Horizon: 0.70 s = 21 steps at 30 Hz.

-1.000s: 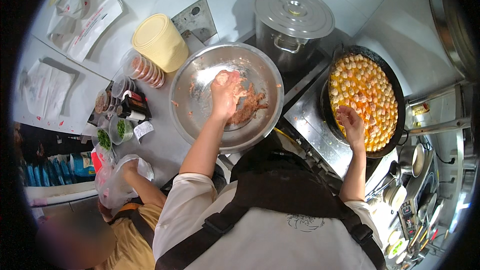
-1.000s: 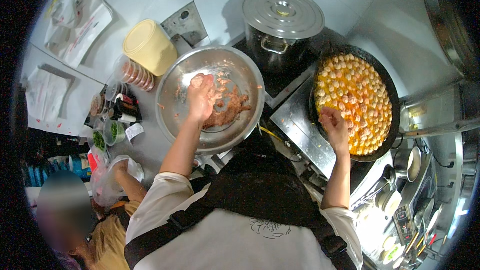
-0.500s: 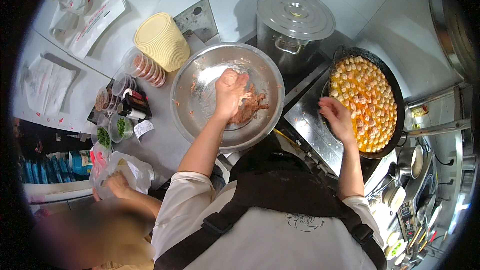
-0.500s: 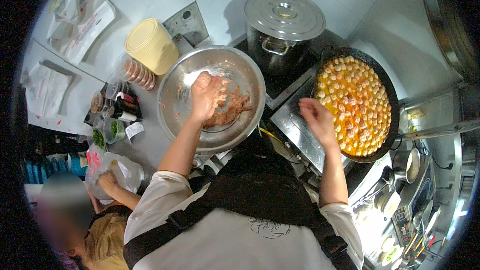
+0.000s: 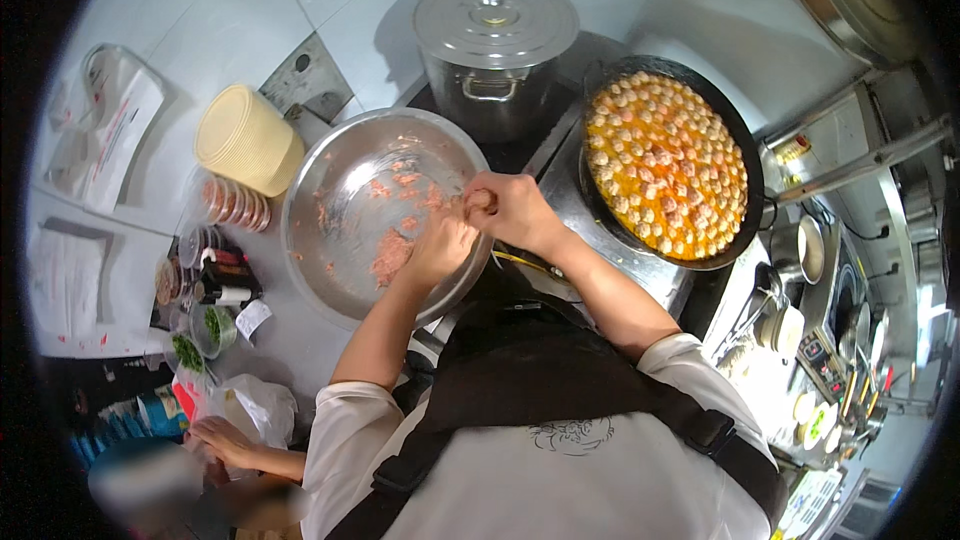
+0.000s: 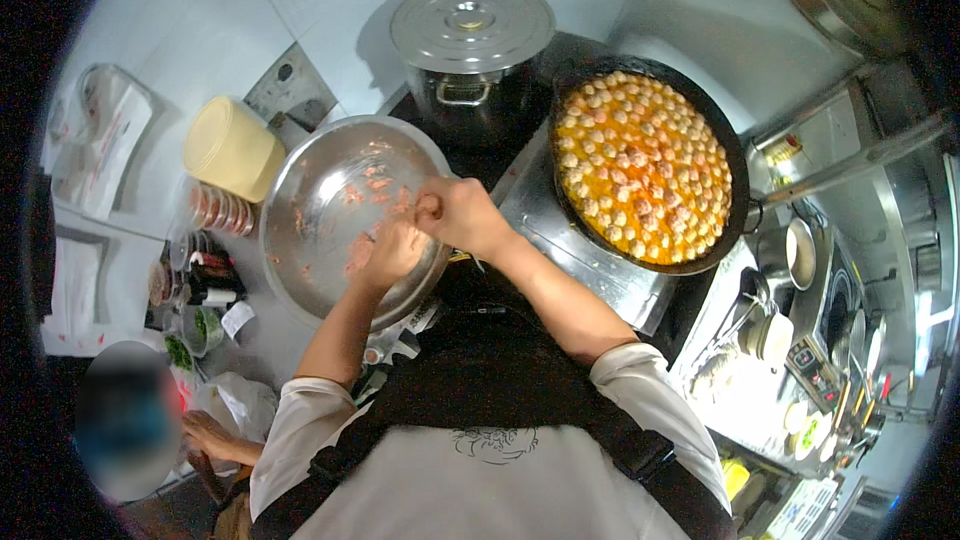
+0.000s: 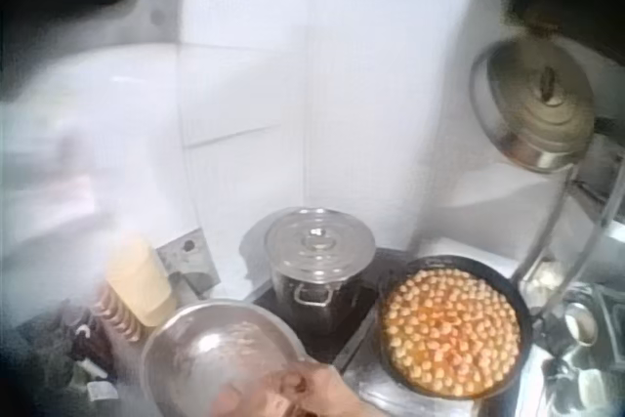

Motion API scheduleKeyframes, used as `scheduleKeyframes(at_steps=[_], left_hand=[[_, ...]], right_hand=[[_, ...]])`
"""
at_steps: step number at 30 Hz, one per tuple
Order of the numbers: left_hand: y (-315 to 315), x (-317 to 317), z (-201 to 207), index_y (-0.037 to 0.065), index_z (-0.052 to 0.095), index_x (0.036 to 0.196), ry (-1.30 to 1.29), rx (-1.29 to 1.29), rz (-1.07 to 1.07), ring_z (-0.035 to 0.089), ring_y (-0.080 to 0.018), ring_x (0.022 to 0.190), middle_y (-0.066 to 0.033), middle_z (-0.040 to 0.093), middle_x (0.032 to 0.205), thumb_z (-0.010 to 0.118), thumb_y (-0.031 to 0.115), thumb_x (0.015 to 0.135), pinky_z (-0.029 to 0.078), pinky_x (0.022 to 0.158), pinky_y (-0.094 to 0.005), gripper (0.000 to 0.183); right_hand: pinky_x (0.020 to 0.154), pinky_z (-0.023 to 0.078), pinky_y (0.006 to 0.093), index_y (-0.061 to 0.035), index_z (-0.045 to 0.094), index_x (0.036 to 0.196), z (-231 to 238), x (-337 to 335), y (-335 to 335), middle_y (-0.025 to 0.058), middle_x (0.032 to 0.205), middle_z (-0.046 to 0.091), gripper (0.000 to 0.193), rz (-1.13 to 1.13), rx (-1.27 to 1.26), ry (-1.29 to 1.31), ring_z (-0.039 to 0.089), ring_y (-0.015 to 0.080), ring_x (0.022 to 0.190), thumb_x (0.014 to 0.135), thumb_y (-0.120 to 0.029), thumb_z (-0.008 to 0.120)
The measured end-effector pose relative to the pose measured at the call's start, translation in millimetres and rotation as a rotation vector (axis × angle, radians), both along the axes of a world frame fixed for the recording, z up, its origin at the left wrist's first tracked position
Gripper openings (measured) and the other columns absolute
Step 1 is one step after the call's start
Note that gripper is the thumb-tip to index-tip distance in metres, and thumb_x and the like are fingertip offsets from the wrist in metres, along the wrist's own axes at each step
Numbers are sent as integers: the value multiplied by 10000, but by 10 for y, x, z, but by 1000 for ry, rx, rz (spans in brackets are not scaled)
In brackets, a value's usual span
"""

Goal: The person forms small meatballs from a ground meat mixture in a metal bowl and places them into a large pan filled with sauce. The person repeats this process continuously, filling the pan with meatballs.

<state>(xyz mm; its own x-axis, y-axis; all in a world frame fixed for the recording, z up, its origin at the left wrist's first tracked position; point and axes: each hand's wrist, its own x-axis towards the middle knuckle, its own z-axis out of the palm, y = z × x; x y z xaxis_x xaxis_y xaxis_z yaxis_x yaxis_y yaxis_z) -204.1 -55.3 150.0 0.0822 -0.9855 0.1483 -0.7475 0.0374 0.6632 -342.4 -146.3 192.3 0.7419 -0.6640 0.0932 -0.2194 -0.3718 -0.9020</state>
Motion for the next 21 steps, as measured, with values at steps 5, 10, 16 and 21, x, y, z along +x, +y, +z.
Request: scheduleKeyframes(at_steps=[5,10,16,21], left_hand=[[101,360,-339,46,548,1035,65,60,-90,574,-344,885,-168,596,979,573,68,760,449,735,-421,277],[442,732,-783,93,529,1158,-413,176,-90,514,-367,1023,-178,527,1162,583,42,742,417,860,-425,423],[387,797,-1048,93,570,1067,-482,277,-105,512,-360,1008,-128,548,1095,582,51,715,409,856,-456,355],[283,856,-1187,116,585,978,-589,82,74,599,-330,703,-109,611,803,597,170,788,470,585,-419,198]], right_hand=[[675,501,294,-53,503,1013,-342,-1002,-473,97,884,589,221,-339,973,-391,570,182,758,797,-86,534],[584,468,256,-12,578,923,-461,-2326,-847,40,748,577,133,-698,445,-142,554,117,660,823,-96,602],[720,477,287,-11,589,1101,-643,-2640,-1239,106,920,638,374,-775,78,531,599,157,822,862,-298,603],[887,432,358,-83,547,1212,-406,-2754,-1238,175,1204,563,498,-846,0,346,557,267,1091,876,-451,550]])
